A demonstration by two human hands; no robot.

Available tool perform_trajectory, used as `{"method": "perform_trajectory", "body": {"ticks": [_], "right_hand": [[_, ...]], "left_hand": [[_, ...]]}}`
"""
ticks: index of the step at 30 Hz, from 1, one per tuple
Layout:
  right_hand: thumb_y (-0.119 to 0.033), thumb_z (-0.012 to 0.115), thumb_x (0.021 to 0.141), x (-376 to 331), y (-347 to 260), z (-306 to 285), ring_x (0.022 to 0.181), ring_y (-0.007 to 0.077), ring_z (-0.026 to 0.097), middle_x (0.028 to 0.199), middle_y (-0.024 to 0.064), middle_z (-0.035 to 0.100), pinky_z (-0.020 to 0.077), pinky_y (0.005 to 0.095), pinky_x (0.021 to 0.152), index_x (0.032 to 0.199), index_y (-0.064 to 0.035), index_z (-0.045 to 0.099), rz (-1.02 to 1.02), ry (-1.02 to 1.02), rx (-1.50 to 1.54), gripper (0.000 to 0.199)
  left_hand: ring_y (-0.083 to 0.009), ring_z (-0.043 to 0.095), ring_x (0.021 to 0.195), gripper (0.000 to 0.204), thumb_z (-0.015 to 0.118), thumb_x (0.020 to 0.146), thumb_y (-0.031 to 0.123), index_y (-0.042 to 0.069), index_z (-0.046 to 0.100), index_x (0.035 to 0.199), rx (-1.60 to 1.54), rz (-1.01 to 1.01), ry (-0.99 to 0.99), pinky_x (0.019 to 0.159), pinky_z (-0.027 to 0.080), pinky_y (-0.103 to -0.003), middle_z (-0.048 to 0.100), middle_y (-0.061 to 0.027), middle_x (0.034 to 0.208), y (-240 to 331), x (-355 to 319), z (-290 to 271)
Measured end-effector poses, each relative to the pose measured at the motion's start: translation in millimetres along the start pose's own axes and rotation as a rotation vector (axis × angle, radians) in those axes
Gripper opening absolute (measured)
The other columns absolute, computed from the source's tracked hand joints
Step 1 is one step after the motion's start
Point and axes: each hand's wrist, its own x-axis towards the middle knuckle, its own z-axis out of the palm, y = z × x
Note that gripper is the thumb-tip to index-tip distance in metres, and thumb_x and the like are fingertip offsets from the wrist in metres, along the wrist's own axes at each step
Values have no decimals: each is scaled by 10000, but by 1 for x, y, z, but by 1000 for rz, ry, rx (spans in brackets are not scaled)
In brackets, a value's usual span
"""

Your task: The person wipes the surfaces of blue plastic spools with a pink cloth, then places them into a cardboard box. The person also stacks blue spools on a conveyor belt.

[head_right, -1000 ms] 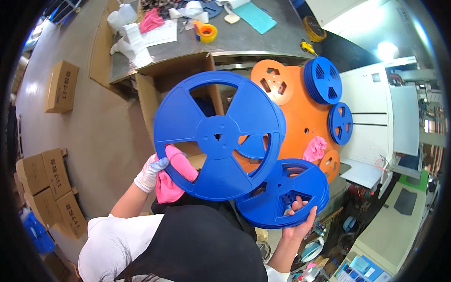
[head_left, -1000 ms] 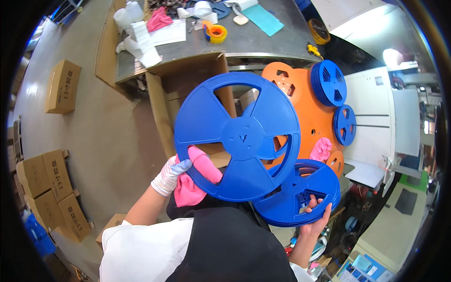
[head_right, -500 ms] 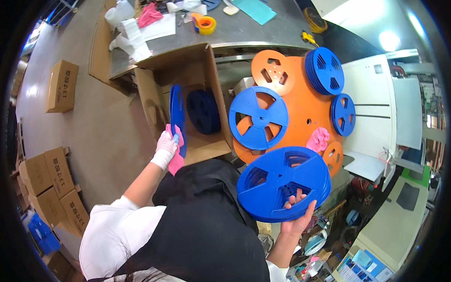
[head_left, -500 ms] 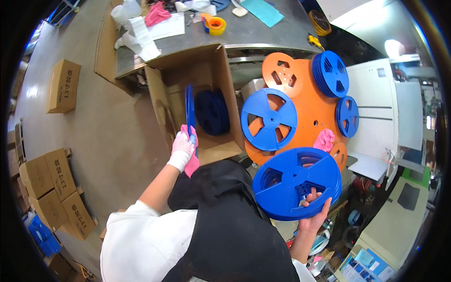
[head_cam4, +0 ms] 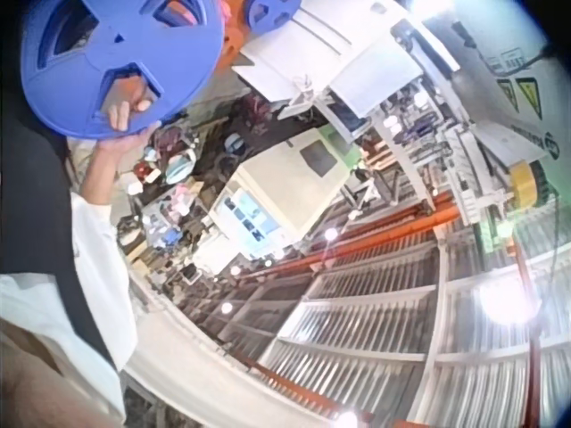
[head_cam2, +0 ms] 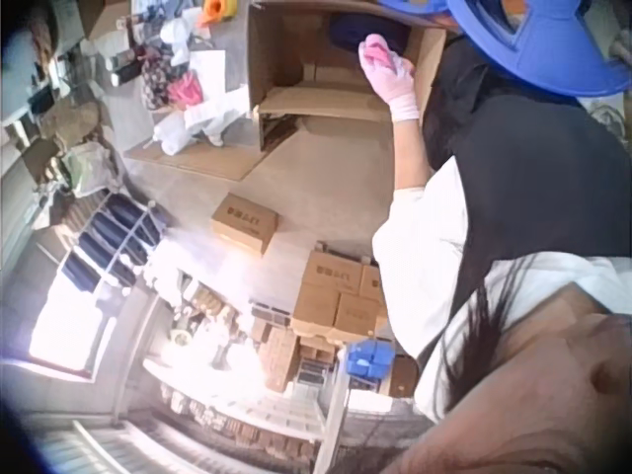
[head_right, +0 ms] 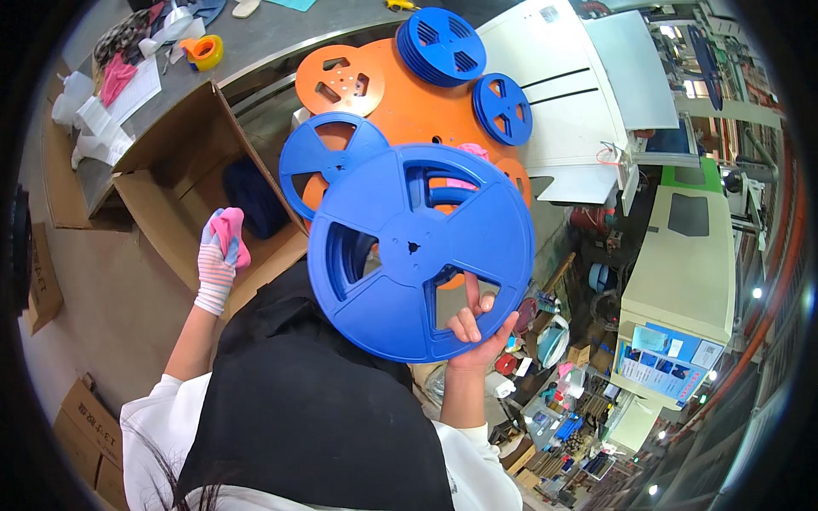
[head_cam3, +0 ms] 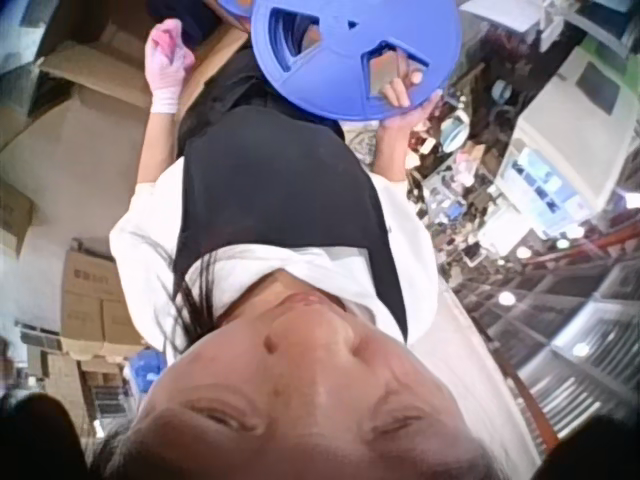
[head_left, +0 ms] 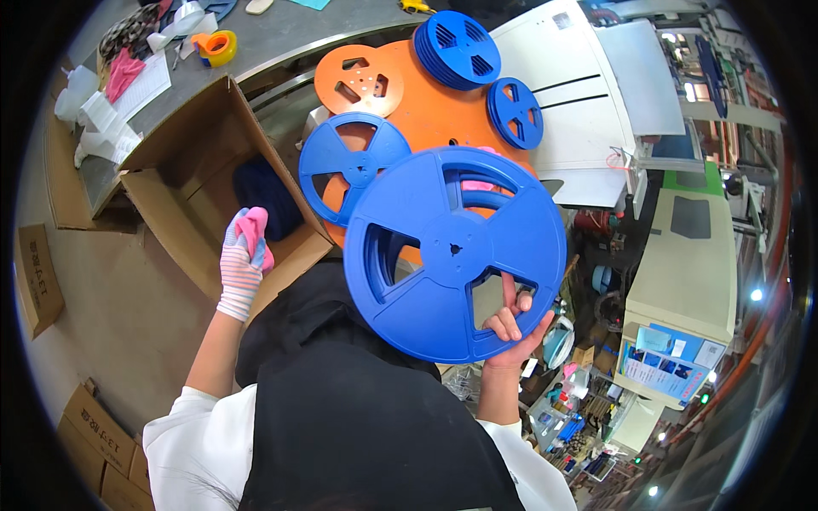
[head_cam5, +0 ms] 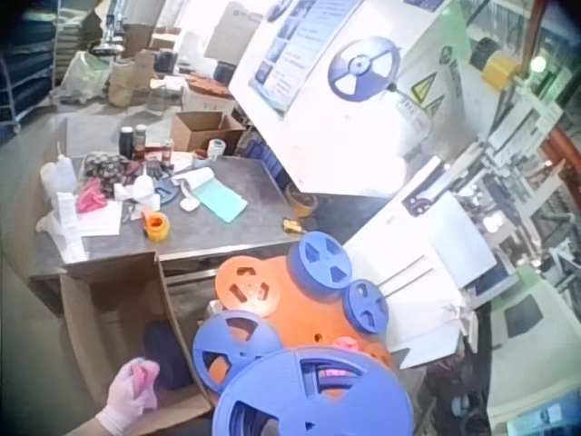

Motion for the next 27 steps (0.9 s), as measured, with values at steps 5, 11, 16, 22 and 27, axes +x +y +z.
{"method": "perform_trajectory", "body": {"ticks": [5, 11, 16, 22, 27], "right_hand": [[-446, 587, 960, 7, 3, 7, 536, 75, 517, 1559, 246, 288, 398, 232, 512, 1001, 4, 547, 43, -26, 155, 453], [-337, 614, 961, 15, 12, 14, 546, 60, 526, 1557, 279, 262, 433, 222, 530, 1018, 33, 548, 76, -20, 214, 380], [-356, 605, 965, 22, 18, 18, 562, 64, 533, 1565, 268, 254, 438, 229, 541, 1022, 24, 539, 103, 4, 207, 390], [-395, 585, 976, 23, 19, 19, 558, 71, 539, 1568, 256, 256, 434, 228, 530, 1007, 9, 530, 118, -141, 43, 409], [-468, 575, 967, 19, 24, 28, 482, 65, 503, 1545, 255, 304, 410, 215, 471, 964, -5, 525, 120, -231, -54, 465]], "left_hand": [[-331, 649, 836, 526, 680, 773, 83, 85, 585, 1290, 467, 586, -236, 748, 541, -392, 649, -127, 1113, 93, -9, 15], [-269, 604, 845, 346, 703, 567, 181, 117, 681, 906, 619, 1047, -307, 676, 509, -415, 649, -69, 1090, 132, -11, 30], [-278, 596, 829, 398, 720, 615, 199, 168, 662, 1007, 738, 1126, -401, 616, 466, -402, 640, -95, 1086, 145, -6, 23], [-213, 558, 750, 555, 687, 698, 264, 138, 625, 1235, 718, 1041, -439, 594, 471, -367, 589, -28, 973, 144, -11, 14], [-204, 572, 808, 500, 670, 690, 282, 136, 660, 1168, 737, 1043, -469, 632, 481, -374, 602, -12, 1015, 138, -23, 10]]}}
